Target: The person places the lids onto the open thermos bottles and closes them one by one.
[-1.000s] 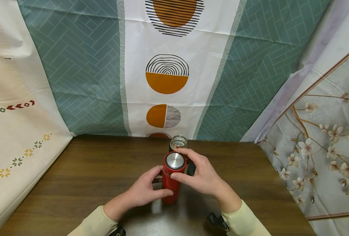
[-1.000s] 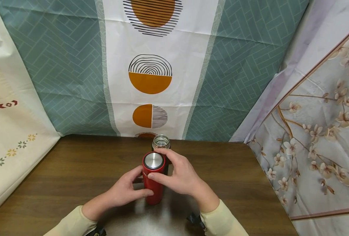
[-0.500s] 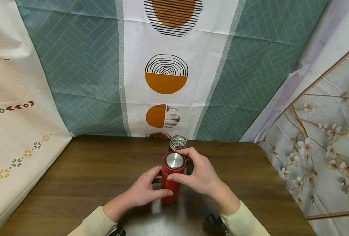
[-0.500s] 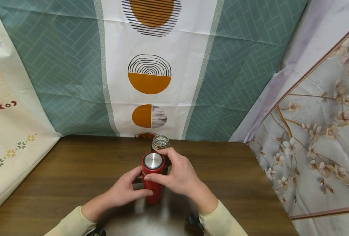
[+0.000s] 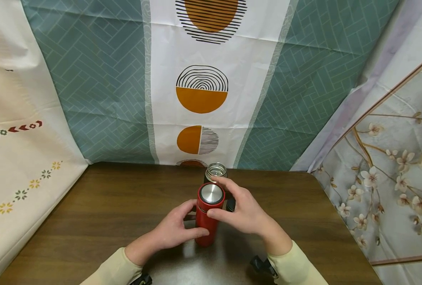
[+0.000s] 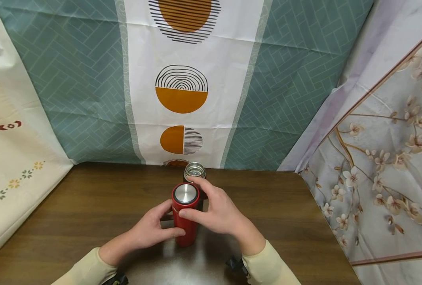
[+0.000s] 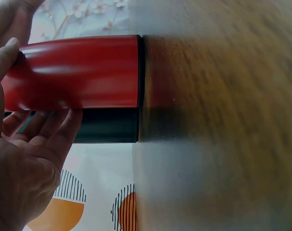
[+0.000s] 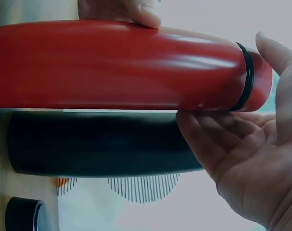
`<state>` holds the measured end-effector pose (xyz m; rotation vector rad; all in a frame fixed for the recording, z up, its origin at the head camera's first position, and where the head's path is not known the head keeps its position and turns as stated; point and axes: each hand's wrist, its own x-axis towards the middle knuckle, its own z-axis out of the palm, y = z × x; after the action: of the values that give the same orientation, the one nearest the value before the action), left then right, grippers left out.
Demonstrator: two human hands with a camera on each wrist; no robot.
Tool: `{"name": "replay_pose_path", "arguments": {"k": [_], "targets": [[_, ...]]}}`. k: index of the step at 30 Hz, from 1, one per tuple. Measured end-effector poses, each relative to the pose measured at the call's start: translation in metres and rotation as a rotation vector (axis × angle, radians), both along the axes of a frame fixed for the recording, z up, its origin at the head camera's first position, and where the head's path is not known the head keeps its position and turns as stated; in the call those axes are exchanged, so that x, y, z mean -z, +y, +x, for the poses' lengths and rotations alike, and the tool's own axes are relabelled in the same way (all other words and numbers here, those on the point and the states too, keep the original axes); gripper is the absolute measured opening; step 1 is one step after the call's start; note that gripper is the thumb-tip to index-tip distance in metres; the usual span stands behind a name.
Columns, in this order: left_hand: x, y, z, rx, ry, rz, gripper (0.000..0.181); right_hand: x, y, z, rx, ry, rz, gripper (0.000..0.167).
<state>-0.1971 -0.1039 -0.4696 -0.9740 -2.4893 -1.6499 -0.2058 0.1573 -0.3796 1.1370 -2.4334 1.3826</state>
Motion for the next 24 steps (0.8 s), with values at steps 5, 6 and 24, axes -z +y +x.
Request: {"name": "replay_pose_path", "arguments": {"k": [5,6,24], "targets": [[0.0005,0.0002,-0.0004,0.008,-0.006,0.013,0.064,0.0023,0.0023,-0.0039,-0.079,-0.028,-0.023,0.077],[0.0005,0.0002,-0.0004,0.009,-0.009,0.014,0.064,0.0026,0.0024,-0.0043,-0.086,-0.028,-0.025,0.076],[-0.0007,0.0005,-0.0017,0.007,0.002,0.001,0.064,0.0029,-0.0011,-0.0013,0.016,0.004,-0.038,0.066]]}}
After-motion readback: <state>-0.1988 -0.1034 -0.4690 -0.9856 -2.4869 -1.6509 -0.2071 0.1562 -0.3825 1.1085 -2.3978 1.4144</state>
